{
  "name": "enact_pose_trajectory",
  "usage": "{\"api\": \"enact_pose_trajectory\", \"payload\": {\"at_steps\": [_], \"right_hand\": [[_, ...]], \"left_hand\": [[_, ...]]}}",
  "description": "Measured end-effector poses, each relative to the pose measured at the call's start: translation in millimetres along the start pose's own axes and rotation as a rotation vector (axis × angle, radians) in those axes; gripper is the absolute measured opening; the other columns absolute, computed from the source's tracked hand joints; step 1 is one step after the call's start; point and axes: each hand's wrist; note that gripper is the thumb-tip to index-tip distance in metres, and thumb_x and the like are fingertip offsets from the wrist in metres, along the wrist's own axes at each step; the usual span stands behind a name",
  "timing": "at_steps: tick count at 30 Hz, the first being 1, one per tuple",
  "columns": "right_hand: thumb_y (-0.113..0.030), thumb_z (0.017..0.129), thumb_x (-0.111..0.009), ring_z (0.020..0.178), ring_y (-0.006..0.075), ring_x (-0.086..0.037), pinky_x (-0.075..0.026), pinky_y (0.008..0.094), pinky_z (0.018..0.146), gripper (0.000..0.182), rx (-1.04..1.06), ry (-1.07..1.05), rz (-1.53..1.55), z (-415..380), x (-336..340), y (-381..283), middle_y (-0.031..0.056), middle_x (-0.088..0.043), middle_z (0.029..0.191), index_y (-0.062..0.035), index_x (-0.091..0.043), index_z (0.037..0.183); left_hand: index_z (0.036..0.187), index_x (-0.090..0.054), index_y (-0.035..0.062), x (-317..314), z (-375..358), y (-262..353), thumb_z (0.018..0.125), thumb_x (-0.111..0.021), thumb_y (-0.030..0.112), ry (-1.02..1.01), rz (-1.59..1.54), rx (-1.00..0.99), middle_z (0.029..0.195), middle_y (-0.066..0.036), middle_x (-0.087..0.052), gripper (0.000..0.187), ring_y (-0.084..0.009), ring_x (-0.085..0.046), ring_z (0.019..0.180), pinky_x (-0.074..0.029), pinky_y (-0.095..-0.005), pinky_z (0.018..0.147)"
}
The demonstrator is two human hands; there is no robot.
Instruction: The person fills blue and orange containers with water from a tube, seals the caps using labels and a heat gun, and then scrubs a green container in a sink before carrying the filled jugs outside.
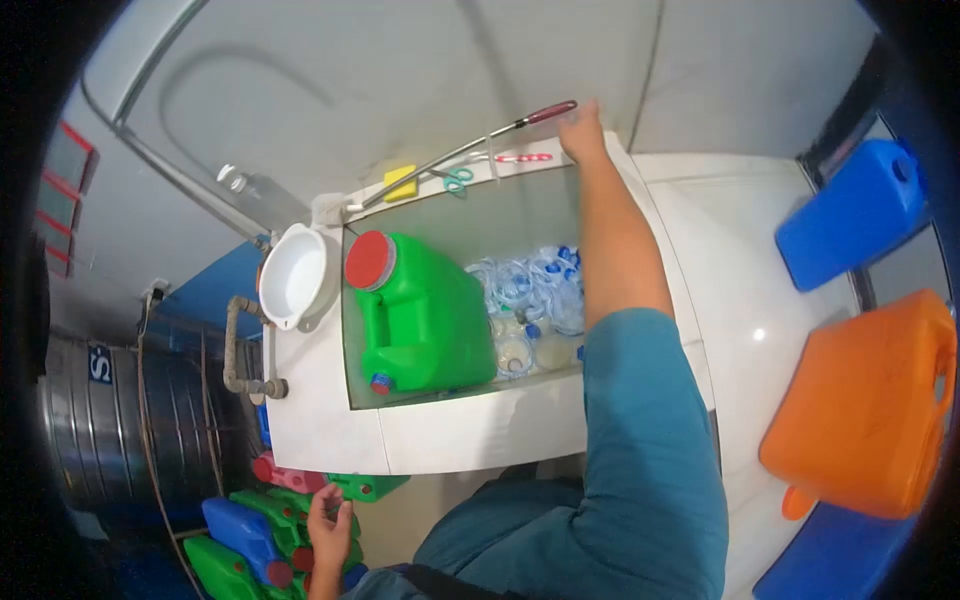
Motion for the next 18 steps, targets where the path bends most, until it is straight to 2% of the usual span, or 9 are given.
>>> {"api": "enact_pose_trajectory", "payload": {"at_steps": [1, 2, 3, 4, 7, 9, 13, 15, 18], "right_hand": [[-0.027, 0.086, -0.067, 0.129, 0.0354, -0.048, -0.039, 0.0387, 0.108, 0.076, 0.034, 0.003, 0.135, -5.0, -4.0, 10.1, 0.0249, -0.049, 0.139, 0.0055, -0.031, 0.145], [-0.023, 0.087, -0.065, 0.138, 0.0367, -0.038, -0.031, 0.0379, 0.114, 0.076, 0.054, -0.082, -0.031, -13.1, 1.6, 15.8, 0.0247, -0.037, 0.148, 0.0053, -0.027, 0.146], [-0.023, 0.087, -0.064, 0.135, 0.0364, -0.041, -0.033, 0.0394, 0.113, 0.075, -0.142, -0.204, 0.049, -45.9, 30.7, -16.4, 0.0248, -0.040, 0.146, 0.0040, -0.028, 0.146], [-0.024, 0.087, -0.065, 0.133, 0.0365, -0.043, -0.033, 0.0393, 0.112, 0.071, -0.091, -0.199, -0.060, -62.7, 38.6, -6.0, 0.0248, -0.042, 0.145, 0.0028, -0.033, 0.145], [-0.024, 0.083, -0.068, 0.132, 0.0375, -0.043, -0.036, 0.0406, 0.110, 0.065, 0.072, -0.151, 0.015, -141.4, 88.0, 11.6, 0.0253, -0.046, 0.140, -0.0029, -0.042, 0.139], [-0.023, 0.084, -0.067, 0.131, 0.0379, -0.044, -0.035, 0.0400, 0.110, 0.063, 0.032, -0.253, 0.018, -197.8, 140.9, 8.3, 0.0259, -0.045, 0.138, -0.0026, -0.043, 0.138], [-0.014, 0.088, -0.061, 0.126, 0.0356, -0.049, -0.038, 0.0403, 0.107, 0.052, 0.106, -0.168, -0.078, -305.1, 243.5, 4.6, 0.0233, -0.048, 0.135, 0.0012, -0.044, 0.135], [-0.013, 0.091, -0.059, 0.122, 0.0314, -0.053, -0.044, 0.0374, 0.101, 0.045, -0.075, -0.137, 0.226, -362.4, 307.7, -16.4, 0.0203, -0.050, 0.134, -0.0012, -0.048, 0.133], [-0.014, 0.094, -0.058, 0.107, 0.0209, -0.061, -0.049, 0.0330, 0.090, 0.036, -0.365, -0.174, 0.369, -446.8, 387.1, -23.3, 0.0131, -0.059, 0.121, -0.0027, -0.052, 0.127]], "left_hand": [[0.123, -0.055, -0.0025, -2.8, 0.6, 4.6, 0.087, -0.064, 0.002, -0.037, -0.075, 0.026, 0.113, -0.014, -0.062, 0.037, -0.0192, -0.060, 0.102, -0.051, -0.0307, 0.085], [0.124, -0.054, -0.0027, -6.2, 5.9, 5.9, 0.088, -0.063, 0.001, -0.083, -0.070, -0.010, 0.114, -0.014, -0.062, 0.037, -0.0183, -0.060, 0.102, -0.051, -0.0298, 0.086], [0.124, -0.054, -0.0027, -9.4, 14.2, 8.2, 0.088, -0.063, 0.001, -0.149, -0.066, -0.044, 0.114, -0.014, -0.062, 0.037, -0.0183, -0.060, 0.102, -0.051, -0.0298, 0.086], [0.124, -0.054, -0.0026, -15.9, 23.8, 13.5, 0.088, -0.063, 0.001, -0.168, -0.065, -0.079, 0.113, -0.013, -0.062, 0.037, -0.0183, -0.060, 0.101, -0.051, -0.0297, 0.085], [0.122, -0.055, -0.0029, -47.8, 59.4, 56.4, 0.088, -0.063, 0.002, -0.288, -0.158, -0.150, 0.111, -0.013, -0.063, 0.036, -0.0186, -0.062, 0.097, -0.051, -0.0303, 0.085], [0.120, -0.057, -0.0031, -71.0, 86.2, 85.3, 0.086, -0.063, 0.002, -0.447, 0.007, -0.443, 0.110, -0.013, -0.064, 0.034, -0.0190, -0.063, 0.097, -0.051, -0.0313, 0.086], [0.116, -0.060, -0.0014, -134.2, 94.8, 179.4, 0.085, -0.065, 0.006, -0.642, 0.103, -0.811, 0.107, -0.017, -0.065, 0.032, -0.0268, -0.065, 0.100, -0.051, -0.0349, 0.088], [0.115, -0.061, 0.0008, -171.0, 82.8, 230.0, 0.084, -0.068, 0.009, -0.725, 0.163, -1.046, 0.108, -0.018, -0.065, 0.033, -0.0310, -0.064, 0.101, -0.051, -0.0368, 0.088], [0.114, -0.063, 0.0037, -220.6, 44.6, 300.1, 0.082, -0.069, 0.011, -0.762, 0.177, -1.415, 0.109, -0.018, -0.064, 0.033, -0.0352, -0.062, 0.102, -0.050, -0.0397, 0.090]]}}
Point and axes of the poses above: each hand's wrist, its own z-axis towards the middle knuckle, its own x-axis out of the back of the hand, y = z × x
